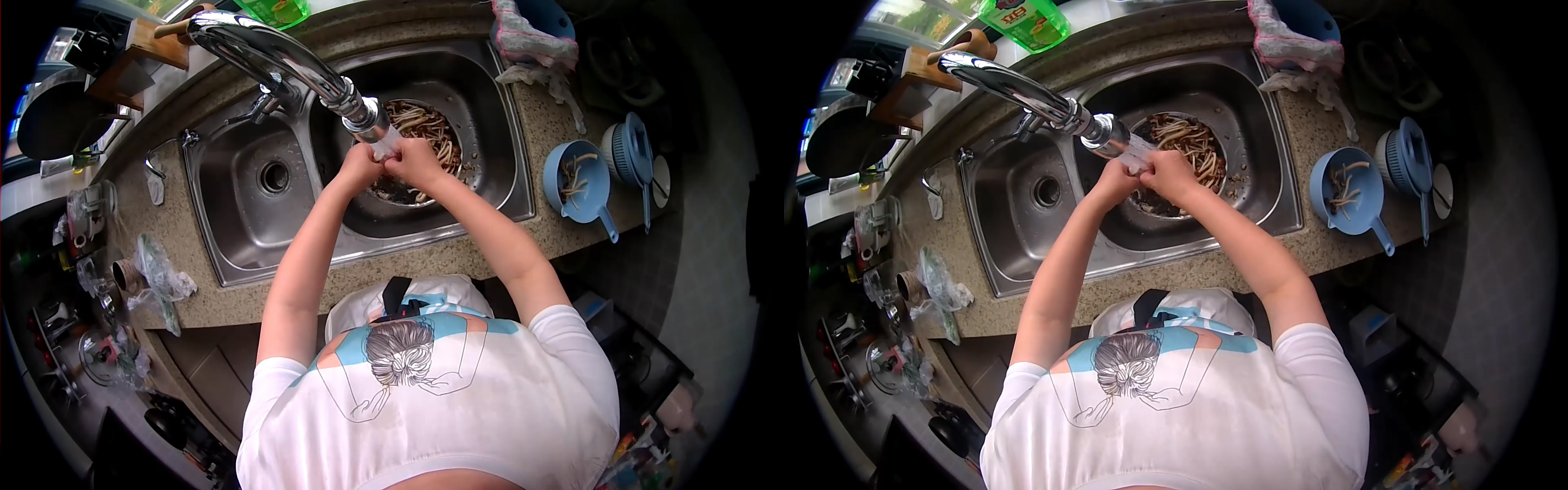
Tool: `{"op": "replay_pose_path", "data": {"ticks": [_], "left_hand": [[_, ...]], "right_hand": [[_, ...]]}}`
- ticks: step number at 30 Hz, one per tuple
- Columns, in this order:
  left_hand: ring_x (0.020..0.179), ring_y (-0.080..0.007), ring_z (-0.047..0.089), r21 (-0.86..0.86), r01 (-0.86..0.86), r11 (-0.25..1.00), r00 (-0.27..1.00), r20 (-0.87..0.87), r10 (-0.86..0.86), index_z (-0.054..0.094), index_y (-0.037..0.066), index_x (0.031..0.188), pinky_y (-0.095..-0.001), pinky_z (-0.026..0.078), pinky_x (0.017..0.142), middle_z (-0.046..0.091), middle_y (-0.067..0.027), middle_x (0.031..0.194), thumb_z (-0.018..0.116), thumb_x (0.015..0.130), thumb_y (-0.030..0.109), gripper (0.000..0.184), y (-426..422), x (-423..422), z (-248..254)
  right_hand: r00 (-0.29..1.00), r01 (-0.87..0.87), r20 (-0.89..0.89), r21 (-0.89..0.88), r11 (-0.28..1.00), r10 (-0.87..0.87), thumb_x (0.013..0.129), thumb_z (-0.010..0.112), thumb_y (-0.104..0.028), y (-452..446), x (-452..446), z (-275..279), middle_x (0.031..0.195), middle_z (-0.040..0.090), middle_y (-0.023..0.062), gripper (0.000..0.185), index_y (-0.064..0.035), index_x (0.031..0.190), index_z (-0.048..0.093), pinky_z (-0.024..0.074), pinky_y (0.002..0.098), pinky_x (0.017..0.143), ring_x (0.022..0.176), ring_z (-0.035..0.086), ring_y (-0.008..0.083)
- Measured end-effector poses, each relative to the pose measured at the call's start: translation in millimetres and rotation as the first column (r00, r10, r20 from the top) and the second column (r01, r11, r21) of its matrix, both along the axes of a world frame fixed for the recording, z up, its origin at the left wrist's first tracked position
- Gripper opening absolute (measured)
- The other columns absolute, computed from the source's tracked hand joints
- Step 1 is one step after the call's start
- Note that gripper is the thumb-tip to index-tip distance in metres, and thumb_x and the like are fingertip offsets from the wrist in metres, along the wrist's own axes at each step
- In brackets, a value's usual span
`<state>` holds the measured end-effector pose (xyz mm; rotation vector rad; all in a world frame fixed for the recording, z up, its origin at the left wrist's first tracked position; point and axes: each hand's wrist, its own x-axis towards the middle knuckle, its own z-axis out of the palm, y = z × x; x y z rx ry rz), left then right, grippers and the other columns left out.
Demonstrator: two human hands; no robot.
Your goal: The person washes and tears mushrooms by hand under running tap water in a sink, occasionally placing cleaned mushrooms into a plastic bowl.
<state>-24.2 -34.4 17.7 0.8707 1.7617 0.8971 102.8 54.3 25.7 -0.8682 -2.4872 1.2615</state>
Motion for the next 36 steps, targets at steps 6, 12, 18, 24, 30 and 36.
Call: {"op": "replay_pose_path", "data": {"ticks": [6, 12, 18, 24, 30, 36], "left_hand": [[0.057, -0.0123, 0.056, -0.182, 0.026, 0.983, 0.995, 0.097, -0.009, 0.063, 0.000, 0.075, -0.0277, 0.044, 0.053, 0.061, -0.0054, 0.064, 0.066, 0.069, 0.007, 0.010, 3.1, 4.1, 34.4], [0.045, -0.0099, 0.049, -0.194, -0.025, 0.981, 0.997, 0.061, 0.037, 0.061, 0.002, 0.075, -0.0256, 0.039, 0.042, 0.055, -0.0020, 0.058, 0.064, 0.072, 0.012, 0.011, 0.6, -13.6, 25.8], [0.042, -0.0068, 0.042, 0.023, -0.191, 0.981, 0.970, 0.158, 0.185, 0.059, 0.005, 0.079, -0.0215, 0.030, 0.037, 0.049, 0.0012, 0.055, 0.056, 0.075, 0.007, 0.005, 10.2, -5.0, 21.2], [0.044, -0.0086, 0.045, -0.045, -0.289, 0.956, 0.931, 0.218, 0.292, 0.055, 0.005, 0.077, -0.0236, 0.032, 0.037, 0.051, 0.0003, 0.057, 0.056, 0.076, 0.009, 0.004, 2.9, -10.2, 4.3], [0.045, -0.0085, 0.047, 0.052, -0.415, 0.908, 0.876, 0.293, 0.383, 0.054, 0.006, 0.073, -0.0234, 0.034, 0.038, 0.054, -0.0012, 0.059, 0.058, 0.082, 0.015, 0.013, -16.4, -13.7, -8.7], [0.051, -0.0071, 0.047, -0.148, -0.333, 0.931, 0.848, 0.385, 0.364, 0.055, 0.008, 0.074, -0.0206, 0.033, 0.043, 0.052, 0.0016, 0.059, 0.064, 0.080, 0.017, 0.014, -22.3, -4.6, -2.7]], "right_hand": [[0.885, 0.203, -0.019, -0.883, 0.422, -0.466, 0.075, 0.059, -0.013, -12.6, 1.8, -27.6, 0.058, 0.055, 0.0029, 0.010, -0.0047, 0.072, 0.056, 0.0326, 0.0215, 0.039, 0.045, 0.045, 0.0083], [0.963, 0.212, 0.140, -0.922, 0.325, -0.230, 0.081, 0.052, -0.012, -0.9, 24.7, -14.2, 0.057, 0.048, 0.0001, 0.007, -0.0071, 0.076, 0.052, 0.0246, 0.0189, 0.036, 0.041, 0.037, 0.0051], [0.939, -0.125, 0.265, -0.334, 0.934, 0.221, 0.078, 0.061, -0.021, -54.0, 44.1, -43.8, 0.068, 0.063, 0.0104, 0.024, -0.0048, 0.096, 0.062, 0.0466, 0.0317, 0.049, 0.057, 0.061, 0.0190], [0.924, 0.120, 0.375, -0.083, 0.989, -0.080, 0.076, 0.062, -0.026, -71.1, 8.0, -65.3, 0.080, 0.063, 0.0156, 0.023, -0.0067, 0.090, 0.062, 0.0471, 0.0415, 0.068, 0.079, 0.061, 0.0335], [0.914, 0.101, 0.403, -0.123, 0.987, -0.044, 0.078, 0.062, -0.021, -68.9, -8.7, -74.3, 0.074, 0.064, 0.0126, 0.019, -0.0051, 0.088, 0.062, 0.0475, 0.0376, 0.062, 0.073, 0.063, 0.0280], [0.900, 0.181, -0.103, -0.797, 0.576, -0.425, 0.079, 0.063, -0.010, -47.2, 7.6, -48.4, 0.064, 0.057, 0.0012, 0.010, -0.0003, 0.076, 0.060, 0.0398, 0.0214, 0.051, 0.055, 0.050, 0.0068]]}}
